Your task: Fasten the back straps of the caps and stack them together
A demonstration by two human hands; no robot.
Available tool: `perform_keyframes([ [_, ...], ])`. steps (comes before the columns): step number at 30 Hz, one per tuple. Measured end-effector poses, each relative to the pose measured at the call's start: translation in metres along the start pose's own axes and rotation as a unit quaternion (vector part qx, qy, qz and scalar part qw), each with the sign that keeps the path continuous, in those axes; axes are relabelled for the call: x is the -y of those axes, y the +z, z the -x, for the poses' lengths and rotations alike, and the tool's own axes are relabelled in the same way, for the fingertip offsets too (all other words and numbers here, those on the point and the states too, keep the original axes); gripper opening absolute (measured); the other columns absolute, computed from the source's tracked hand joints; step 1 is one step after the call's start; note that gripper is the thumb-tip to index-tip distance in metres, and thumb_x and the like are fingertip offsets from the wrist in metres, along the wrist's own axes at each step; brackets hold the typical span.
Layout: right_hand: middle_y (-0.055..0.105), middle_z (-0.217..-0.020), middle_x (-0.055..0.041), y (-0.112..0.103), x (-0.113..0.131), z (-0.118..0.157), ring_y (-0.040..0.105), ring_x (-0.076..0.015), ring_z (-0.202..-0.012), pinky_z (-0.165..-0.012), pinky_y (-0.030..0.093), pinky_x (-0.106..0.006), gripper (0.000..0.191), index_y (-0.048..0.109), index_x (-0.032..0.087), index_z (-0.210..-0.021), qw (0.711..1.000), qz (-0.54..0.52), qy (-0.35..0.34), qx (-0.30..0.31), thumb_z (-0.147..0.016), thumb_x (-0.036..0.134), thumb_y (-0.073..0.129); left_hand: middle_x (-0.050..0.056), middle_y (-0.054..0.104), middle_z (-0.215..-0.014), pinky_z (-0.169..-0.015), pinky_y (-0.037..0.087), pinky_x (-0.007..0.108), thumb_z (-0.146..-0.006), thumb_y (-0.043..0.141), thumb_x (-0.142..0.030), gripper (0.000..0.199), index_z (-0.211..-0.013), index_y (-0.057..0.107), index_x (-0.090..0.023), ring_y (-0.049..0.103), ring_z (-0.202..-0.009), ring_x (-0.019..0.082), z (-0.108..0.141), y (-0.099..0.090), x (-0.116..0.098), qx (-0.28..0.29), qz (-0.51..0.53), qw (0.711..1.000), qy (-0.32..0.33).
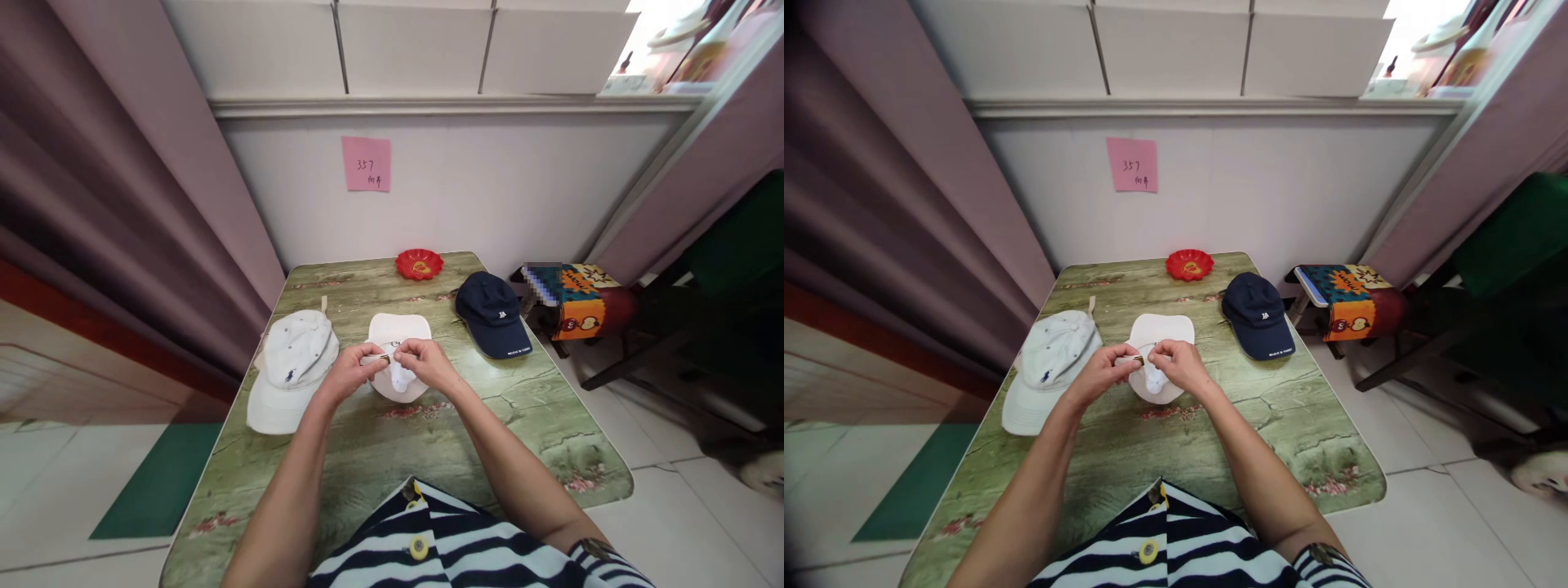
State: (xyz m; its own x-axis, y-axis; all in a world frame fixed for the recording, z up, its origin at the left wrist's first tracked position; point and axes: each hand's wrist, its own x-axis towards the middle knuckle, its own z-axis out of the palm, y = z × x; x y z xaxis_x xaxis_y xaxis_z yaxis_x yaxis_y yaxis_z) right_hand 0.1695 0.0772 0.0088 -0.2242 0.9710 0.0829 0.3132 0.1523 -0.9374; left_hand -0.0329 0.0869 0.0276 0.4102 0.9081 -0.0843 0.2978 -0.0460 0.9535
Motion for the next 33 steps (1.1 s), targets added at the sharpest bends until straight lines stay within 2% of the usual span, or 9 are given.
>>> perform_keyframes([
  [5,0.067,-0.074,-0.0005,0.000,0.002,0.001,0.054,-0.0131,-0.067,-0.063,0.038,-0.023,0.022,0.069,0.018,-0.079,1.000,0.000,-0.002,-0.004,-0.080,0.039,0.061,-0.003,0.053,-0.056,-0.050,0.033,0.020,-0.074,0.068,-0.040,0.027,-0.079,0.065,-0.014,0.046,-0.052,0.010,0.001,0.000,0.000,-0.015,0.009,1.000,0.001],
  [11,0.067,-0.074,-0.0008,0.000,0.002,0.002,0.054,-0.0134,-0.068,-0.063,0.039,-0.023,0.024,0.069,0.018,-0.081,1.000,-0.005,-0.008,0.005,-0.081,0.040,0.061,-0.003,0.053,-0.056,-0.052,0.033,0.021,-0.074,0.068,-0.040,0.026,-0.078,0.065,-0.014,0.047,-0.052,0.010,0.002,-0.003,0.004,-0.020,0.013,1.000,0.010],
  [17,0.063,-0.067,0.0006,-0.018,-0.003,0.001,0.048,-0.0121,-0.063,-0.058,0.033,-0.022,0.028,0.071,0.016,-0.077,1.000,0.012,0.004,0.017,-0.077,0.043,0.066,-0.004,0.049,-0.053,-0.051,0.030,0.021,-0.075,0.069,-0.042,0.028,-0.077,0.064,-0.015,0.041,-0.049,0.009,0.006,-0.013,0.005,-0.013,0.044,0.999,-0.003],
  [21,0.061,-0.066,0.0007,-0.027,-0.009,0.002,0.046,-0.0112,-0.060,-0.057,0.032,-0.022,0.030,0.070,0.015,-0.076,0.999,-0.014,0.016,0.034,-0.076,0.045,0.066,-0.005,0.045,-0.050,-0.049,0.026,0.021,-0.074,0.069,-0.042,0.027,-0.074,0.063,-0.015,0.037,-0.047,0.008,0.006,-0.019,0.006,-0.010,0.047,0.999,-0.017],
  [28,0.061,-0.067,-0.0003,-0.023,-0.015,0.003,0.047,-0.0121,-0.063,-0.057,0.033,-0.022,0.030,0.070,0.015,-0.075,1.000,-0.002,0.004,0.019,-0.078,0.045,0.065,-0.006,0.042,-0.050,-0.048,0.020,0.022,-0.074,0.068,-0.043,0.028,-0.072,0.061,-0.015,0.032,-0.046,0.008,0.006,-0.018,0.010,-0.016,0.038,0.999,-0.030],
  [33,0.060,-0.066,0.0004,-0.026,-0.021,0.003,0.046,-0.0115,-0.061,-0.055,0.032,-0.021,0.033,0.070,0.015,-0.075,0.999,-0.008,0.007,0.034,-0.079,0.047,0.064,-0.005,0.044,-0.052,-0.050,0.024,0.022,-0.075,0.068,-0.043,0.028,-0.073,0.062,-0.016,0.036,-0.048,0.008,0.009,-0.021,0.007,-0.015,0.041,0.998,-0.034],
])
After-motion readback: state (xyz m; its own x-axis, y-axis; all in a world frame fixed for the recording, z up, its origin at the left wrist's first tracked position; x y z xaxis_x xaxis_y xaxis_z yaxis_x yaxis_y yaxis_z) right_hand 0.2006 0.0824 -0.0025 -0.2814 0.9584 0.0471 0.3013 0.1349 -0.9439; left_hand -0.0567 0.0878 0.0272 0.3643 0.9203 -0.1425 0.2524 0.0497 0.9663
